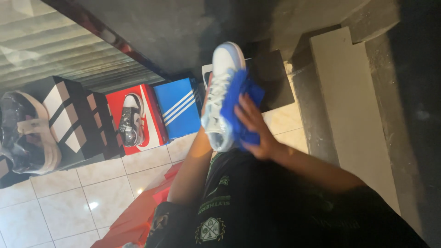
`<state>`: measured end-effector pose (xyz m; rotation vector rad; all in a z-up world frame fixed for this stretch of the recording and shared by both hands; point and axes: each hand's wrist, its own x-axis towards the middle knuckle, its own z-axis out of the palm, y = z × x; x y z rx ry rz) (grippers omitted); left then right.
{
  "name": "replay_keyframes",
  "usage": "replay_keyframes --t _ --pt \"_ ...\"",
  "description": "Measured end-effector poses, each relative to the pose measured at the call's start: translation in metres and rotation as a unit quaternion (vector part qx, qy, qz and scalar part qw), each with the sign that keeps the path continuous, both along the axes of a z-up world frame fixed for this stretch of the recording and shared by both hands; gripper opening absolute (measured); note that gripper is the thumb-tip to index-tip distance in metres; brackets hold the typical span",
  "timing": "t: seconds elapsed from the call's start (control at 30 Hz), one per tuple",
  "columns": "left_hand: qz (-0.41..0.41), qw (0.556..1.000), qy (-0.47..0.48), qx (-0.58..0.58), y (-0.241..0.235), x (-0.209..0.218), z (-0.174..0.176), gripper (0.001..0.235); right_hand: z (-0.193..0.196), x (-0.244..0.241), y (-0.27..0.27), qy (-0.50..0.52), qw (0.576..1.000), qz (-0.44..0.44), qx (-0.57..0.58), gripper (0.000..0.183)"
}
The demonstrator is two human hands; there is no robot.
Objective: Cleaning a shoe box and a sneaker using a blue cleaning cloth.
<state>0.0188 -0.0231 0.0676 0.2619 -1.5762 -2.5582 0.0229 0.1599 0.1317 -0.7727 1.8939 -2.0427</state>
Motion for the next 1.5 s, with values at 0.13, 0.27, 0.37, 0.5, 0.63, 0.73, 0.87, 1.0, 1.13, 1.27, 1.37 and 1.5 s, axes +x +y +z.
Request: replay_keyframes --t 0.13,0.27,0.37,0.5,0.63,0.73,0.87,1.0,1.13,1.27,1.37,1.5 --pt "0.003 1.0 -0.002 0.001 0.002 0.002 0.0 0.064 -0.047 0.0 0.012 0.213 0.962 -0.007 0.17 0.086" --pt "-0.002 1.0 0.003 0.0 0.004 -0.002 0.002 0.061 -0.049 -0.059 0.009 0.2 0.956 -0.112 0.186 0.077" --pt "-0.01 1.0 0.007 0.001 0.006 -0.007 0.002 0.059 -0.041 -0.05 0.0 0.157 0.963 -0.125 0.179 0.08" --pt "-0.01 1.0 0.011 0.0 0.001 -0.014 0.0 0.057 -0.022 0.003 0.011 0.119 0.97 -0.052 0.204 0.084" --pt "-0.047 0.999 0.016 -0.016 0.005 -0.008 0.014 0.063 -0.048 -0.028 0.014 0.17 0.953 -0.084 0.235 0.086" --pt "-0.054 0.998 0.009 -0.038 0.012 0.0 0.026 0.062 -0.036 -0.058 0.011 0.103 0.973 -0.139 0.151 0.077" --pt "-0.026 0.997 0.012 -0.072 0.008 0.001 0.04 0.063 -0.036 -0.02 0.001 -0.028 0.975 -0.218 0.014 0.062" --pt "-0.021 0.995 0.016 -0.093 -0.004 -0.007 0.011 0.067 -0.044 0.005 0.009 0.046 0.994 -0.045 0.083 0.081" --pt "-0.014 0.997 0.005 -0.072 -0.003 -0.006 -0.003 0.074 0.052 -0.033 -0.036 -0.257 0.945 -0.162 -0.125 0.044" --pt "0.02 1.0 -0.011 0.007 0.004 -0.011 -0.015 0.065 -0.091 -0.068 0.005 -0.472 0.807 -0.263 -0.237 0.043" --pt "-0.02 0.991 -0.063 0.117 0.006 0.009 -0.021 0.071 -0.062 -0.039 0.002 -0.359 0.889 -0.223 -0.175 0.048" --pt "-0.082 0.947 -0.134 0.281 0.004 0.021 -0.014 0.082 -0.017 -0.028 0.012 -0.169 0.971 -0.153 -0.076 0.059"
